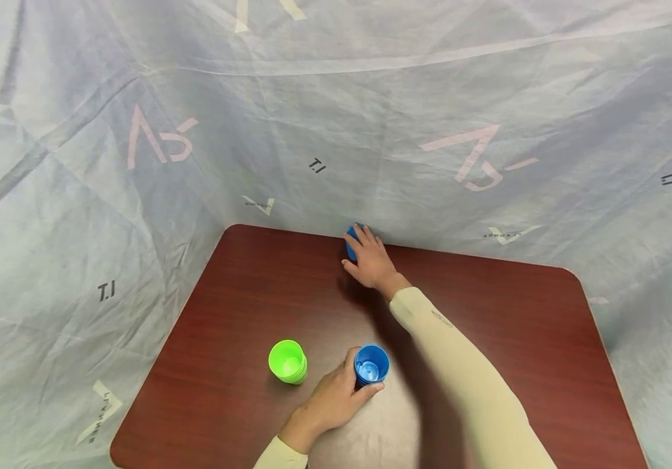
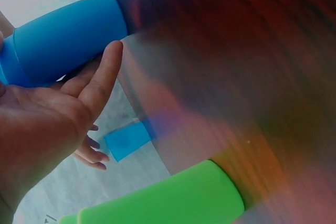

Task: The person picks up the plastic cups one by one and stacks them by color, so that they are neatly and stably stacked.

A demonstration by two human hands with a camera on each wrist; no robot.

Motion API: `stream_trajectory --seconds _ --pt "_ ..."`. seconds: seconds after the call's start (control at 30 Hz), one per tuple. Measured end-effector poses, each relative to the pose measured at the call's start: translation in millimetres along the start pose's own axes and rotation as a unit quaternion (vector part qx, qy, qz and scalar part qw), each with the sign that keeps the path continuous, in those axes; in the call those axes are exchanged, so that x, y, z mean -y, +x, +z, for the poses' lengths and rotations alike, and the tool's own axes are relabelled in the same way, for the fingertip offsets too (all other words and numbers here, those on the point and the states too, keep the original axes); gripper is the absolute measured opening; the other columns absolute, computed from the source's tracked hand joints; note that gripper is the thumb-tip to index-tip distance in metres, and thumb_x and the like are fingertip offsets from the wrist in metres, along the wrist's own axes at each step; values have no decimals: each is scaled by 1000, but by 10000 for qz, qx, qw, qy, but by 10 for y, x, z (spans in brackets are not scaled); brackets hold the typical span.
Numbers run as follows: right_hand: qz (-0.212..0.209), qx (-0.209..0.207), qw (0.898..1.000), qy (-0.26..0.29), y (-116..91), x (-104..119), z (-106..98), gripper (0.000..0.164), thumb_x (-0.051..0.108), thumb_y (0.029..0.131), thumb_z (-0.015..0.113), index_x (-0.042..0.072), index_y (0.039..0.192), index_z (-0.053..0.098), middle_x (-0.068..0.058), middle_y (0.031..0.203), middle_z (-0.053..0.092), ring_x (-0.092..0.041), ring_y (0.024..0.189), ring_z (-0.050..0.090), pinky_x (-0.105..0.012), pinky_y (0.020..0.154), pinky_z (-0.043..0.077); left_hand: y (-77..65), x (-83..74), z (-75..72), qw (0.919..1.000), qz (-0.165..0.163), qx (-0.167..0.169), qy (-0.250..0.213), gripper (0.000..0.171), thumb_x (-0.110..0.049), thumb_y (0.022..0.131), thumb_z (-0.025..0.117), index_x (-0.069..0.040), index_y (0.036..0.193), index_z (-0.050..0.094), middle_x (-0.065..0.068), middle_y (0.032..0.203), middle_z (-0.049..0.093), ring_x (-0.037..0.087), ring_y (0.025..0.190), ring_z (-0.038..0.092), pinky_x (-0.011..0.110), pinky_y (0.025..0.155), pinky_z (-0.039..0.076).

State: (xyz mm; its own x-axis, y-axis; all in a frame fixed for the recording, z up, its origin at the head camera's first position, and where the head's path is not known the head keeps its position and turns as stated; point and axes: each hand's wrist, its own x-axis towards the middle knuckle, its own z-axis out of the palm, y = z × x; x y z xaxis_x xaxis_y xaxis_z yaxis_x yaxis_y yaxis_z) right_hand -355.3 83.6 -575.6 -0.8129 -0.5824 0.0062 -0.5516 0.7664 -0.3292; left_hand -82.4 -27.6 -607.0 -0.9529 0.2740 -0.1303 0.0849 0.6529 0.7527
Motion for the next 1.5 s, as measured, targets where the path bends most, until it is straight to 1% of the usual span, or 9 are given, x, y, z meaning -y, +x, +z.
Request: stream_trajectory --seconds 0.27,0.4,0.6,0.7,0.83,0.97,1.1,1.27,1.5 --pt "266 162 9995 -59 77 -77 29 72 46 110 50 18 170 22 -13 180 6 -39 167 6 -65 130 19 -3 -28 12 10000 65 27 56 78 -70 100 56 -19 154 33 9 138 66 19 118 70 41 94 59" --pt "369 81 9993 31 97 -124 52 72 41 109 54 18 170 22 -14 179 8 -39 166 8 -65 130 21 -5 -36 15 9999 97 23 90 77 -69 100 56 -19 153 33 9 137 66 18 118 70 40 94 59" --pt "356 -214 9991 -71 117 -143 44 65 28 111 55 13 167 28 -19 173 24 -41 161 23 -59 126 34 -10 -50 12 9998 154 -24 123 76 -67 99 59 -19 152 35 9 136 67 18 117 70 40 93 60" --pt "456 -241 9987 -17 136 -134 -15 63 25 110 57 12 166 32 -21 167 32 -43 154 30 -57 120 42 -6 -50 10 9998 159 -10 123 76 -69 99 58 -19 152 35 9 136 67 18 118 70 40 93 60" --pt "518 -168 9984 176 180 -113 -125 66 25 104 68 9 162 41 -25 158 35 -46 148 32 -60 116 44 -2 -40 6 9999 115 -14 86 76 -68 99 59 -20 153 34 9 137 67 19 118 70 41 93 60" --pt "535 -242 9976 371 171 -90 -214 64 23 93 81 8 149 53 -25 150 42 -48 144 35 -63 111 47 -5 -33 6 9999 90 22 70 77 -67 99 60 -20 153 34 9 137 67 19 118 70 42 93 60" --pt "603 -433 9956 574 126 -68 -244 59 20 87 87 11 135 54 -21 141 45 -45 139 38 -62 105 51 -7 -29 9 9999 77 21 108 78 -69 98 59 -20 154 35 10 137 67 20 117 71 41 93 60" --pt "487 -750 9933 728 79 -11 -278 55 20 86 88 14 125 50 -17 133 44 -40 133 39 -59 102 53 -2 -20 -3 9999 35 -30 101 79 -70 98 58 -20 154 34 10 138 67 21 117 71 43 93 59" --pt "173 -1012 9897 998 -70 136 -399 51 18 87 84 12 127 52 -15 127 43 -37 125 40 -57 98 54 0 6 -15 10000 -23 -12 -38 78 -66 99 61 -21 156 33 9 140 66 20 120 70 44 96 59"
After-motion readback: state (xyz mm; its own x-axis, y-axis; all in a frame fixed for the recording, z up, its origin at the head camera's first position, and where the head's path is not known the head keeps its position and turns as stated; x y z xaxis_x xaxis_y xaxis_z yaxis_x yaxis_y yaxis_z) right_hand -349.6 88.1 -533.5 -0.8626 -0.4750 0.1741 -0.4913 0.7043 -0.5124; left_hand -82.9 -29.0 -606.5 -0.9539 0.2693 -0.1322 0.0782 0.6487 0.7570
